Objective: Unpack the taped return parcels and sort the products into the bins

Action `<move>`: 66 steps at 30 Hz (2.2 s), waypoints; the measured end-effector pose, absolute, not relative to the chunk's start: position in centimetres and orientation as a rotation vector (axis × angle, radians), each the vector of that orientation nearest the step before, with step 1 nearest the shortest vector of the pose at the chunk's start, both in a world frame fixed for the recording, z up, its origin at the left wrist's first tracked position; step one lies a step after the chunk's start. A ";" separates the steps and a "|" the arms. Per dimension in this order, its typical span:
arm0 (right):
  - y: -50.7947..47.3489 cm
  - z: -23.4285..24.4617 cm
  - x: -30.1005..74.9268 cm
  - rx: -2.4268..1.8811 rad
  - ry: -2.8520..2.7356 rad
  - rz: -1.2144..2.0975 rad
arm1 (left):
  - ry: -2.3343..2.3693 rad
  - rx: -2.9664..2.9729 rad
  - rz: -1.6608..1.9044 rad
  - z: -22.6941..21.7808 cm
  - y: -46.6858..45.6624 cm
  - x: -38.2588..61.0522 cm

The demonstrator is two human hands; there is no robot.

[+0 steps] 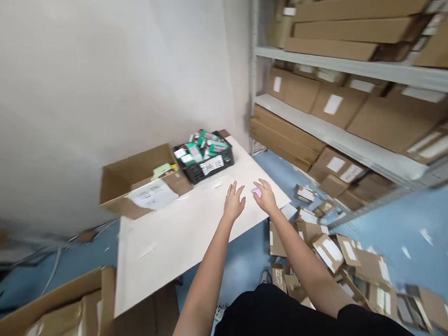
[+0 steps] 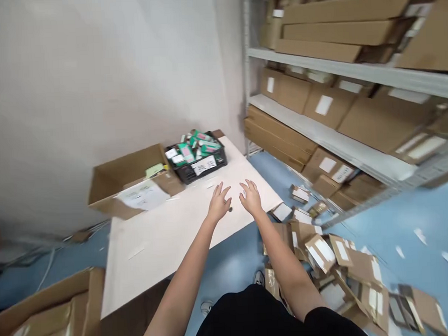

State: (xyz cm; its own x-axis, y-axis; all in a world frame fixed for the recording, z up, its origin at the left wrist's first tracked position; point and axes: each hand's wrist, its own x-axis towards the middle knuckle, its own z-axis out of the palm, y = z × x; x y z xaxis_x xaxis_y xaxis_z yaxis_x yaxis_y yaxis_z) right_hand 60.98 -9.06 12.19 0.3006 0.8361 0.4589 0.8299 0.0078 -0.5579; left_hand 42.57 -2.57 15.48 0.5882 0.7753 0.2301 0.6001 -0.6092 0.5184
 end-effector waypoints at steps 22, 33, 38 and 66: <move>-5.5 9.6 -7.3 -0.651 -2.482 0.654 | 2.461 1.360 1.028 11.2 -17.1 -25.0; -4.2 6.7 -25.6 -0.415 -2.669 0.838 | 2.648 0.811 0.958 6.1 -25.1 -35.4; -1.4 2.7 -34.0 -0.425 -2.738 0.916 | 2.675 0.629 0.845 2.8 -23.8 -41.2; 0.5 -23.8 -47.8 -0.369 -3.165 1.072 | 2.320 0.125 0.952 -24.3 -15.7 -52.1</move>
